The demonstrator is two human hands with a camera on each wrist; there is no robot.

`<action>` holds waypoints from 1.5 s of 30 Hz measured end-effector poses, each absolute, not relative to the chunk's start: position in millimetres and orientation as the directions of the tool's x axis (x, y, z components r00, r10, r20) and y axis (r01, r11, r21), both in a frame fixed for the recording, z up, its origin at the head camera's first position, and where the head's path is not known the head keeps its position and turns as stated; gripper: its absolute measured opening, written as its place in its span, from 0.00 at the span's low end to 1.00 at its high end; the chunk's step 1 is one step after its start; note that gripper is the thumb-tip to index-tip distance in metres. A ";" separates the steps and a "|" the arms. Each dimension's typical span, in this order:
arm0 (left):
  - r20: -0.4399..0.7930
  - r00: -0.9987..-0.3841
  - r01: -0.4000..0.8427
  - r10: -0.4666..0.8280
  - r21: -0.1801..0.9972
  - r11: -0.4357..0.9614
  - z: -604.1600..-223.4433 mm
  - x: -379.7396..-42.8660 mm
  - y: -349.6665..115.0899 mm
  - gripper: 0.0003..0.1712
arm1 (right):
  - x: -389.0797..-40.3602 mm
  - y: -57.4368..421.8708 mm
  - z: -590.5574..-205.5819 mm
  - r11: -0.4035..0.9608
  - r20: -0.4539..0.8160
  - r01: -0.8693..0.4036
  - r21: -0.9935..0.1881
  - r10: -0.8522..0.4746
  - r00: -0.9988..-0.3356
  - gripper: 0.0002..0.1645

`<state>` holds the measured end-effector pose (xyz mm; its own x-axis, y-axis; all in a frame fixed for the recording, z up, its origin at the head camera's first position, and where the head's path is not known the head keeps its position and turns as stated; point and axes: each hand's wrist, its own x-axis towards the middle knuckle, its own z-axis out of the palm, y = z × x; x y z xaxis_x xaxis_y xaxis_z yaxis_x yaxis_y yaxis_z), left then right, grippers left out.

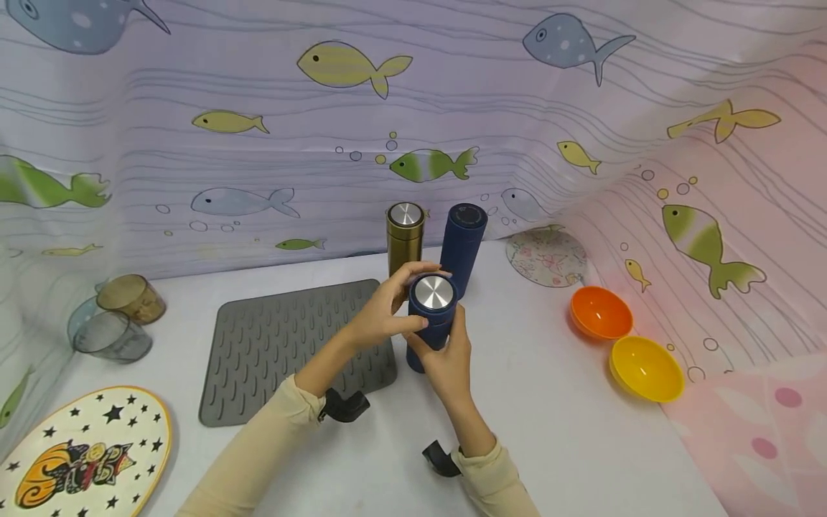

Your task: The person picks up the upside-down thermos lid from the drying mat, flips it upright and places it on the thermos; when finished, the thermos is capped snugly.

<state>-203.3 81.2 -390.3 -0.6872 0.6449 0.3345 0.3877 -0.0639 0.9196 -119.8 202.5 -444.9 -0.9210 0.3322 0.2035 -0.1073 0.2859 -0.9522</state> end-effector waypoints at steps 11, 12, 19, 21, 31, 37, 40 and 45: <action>0.291 -0.697 0.315 0.655 0.945 -0.085 -389.8 -203.0 82.4 0.47 | -120.5 201.7 -445.8 0.292 0.198 -0.098 -0.951 0.336 -0.921 0.45; 0.283 -0.705 0.331 0.651 0.942 -0.051 -390.4 -203.0 82.6 0.47 | -120.6 202.0 -446.1 0.291 0.205 -0.106 -0.951 0.334 -0.920 0.45; 0.282 -0.677 0.329 0.680 0.942 -0.063 -392.0 -208.8 78.2 0.43 | -119.2 201.5 -446.8 0.306 0.223 -0.119 -0.945 0.333 -0.916 0.45; 0.267 -0.689 0.320 0.673 0.946 -0.048 -392.0 -206.6 78.9 0.44 | -119.2 200.7 -446.4 0.309 0.229 -0.122 -0.943 0.338 -0.913 0.45; 0.348 -0.762 0.487 0.546 0.864 0.128 -388.0 -200.7 91.2 0.40 | -122.4 204.9 -444.0 0.380 0.323 -0.196 -0.904 0.305 -0.896 0.42; 0.235 -0.571 0.349 0.787 0.937 -0.026 -383.9 -232.5 82.4 0.40 | -125.0 214.5 -441.0 0.378 0.328 -0.227 -0.897 0.229 -0.916 0.48; 0.207 -0.519 0.269 0.829 0.960 -0.071 -384.4 -238.6 82.8 0.41 | -126.0 216.1 -440.1 0.395 0.322 -0.218 -0.892 0.218 -0.921 0.50; 0.215 -0.500 0.212 0.839 0.970 -0.123 -389.1 -236.2 83.7 0.41 | -126.5 219.1 -439.2 0.388 0.303 -0.204 -0.899 0.214 -0.929 0.50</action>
<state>-236.2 83.7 -389.1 -0.4998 0.8390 0.2152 0.2117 -0.1226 0.9696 -126.5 219.1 -439.2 -0.9285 0.2139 0.3034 -0.2044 0.3878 -0.8988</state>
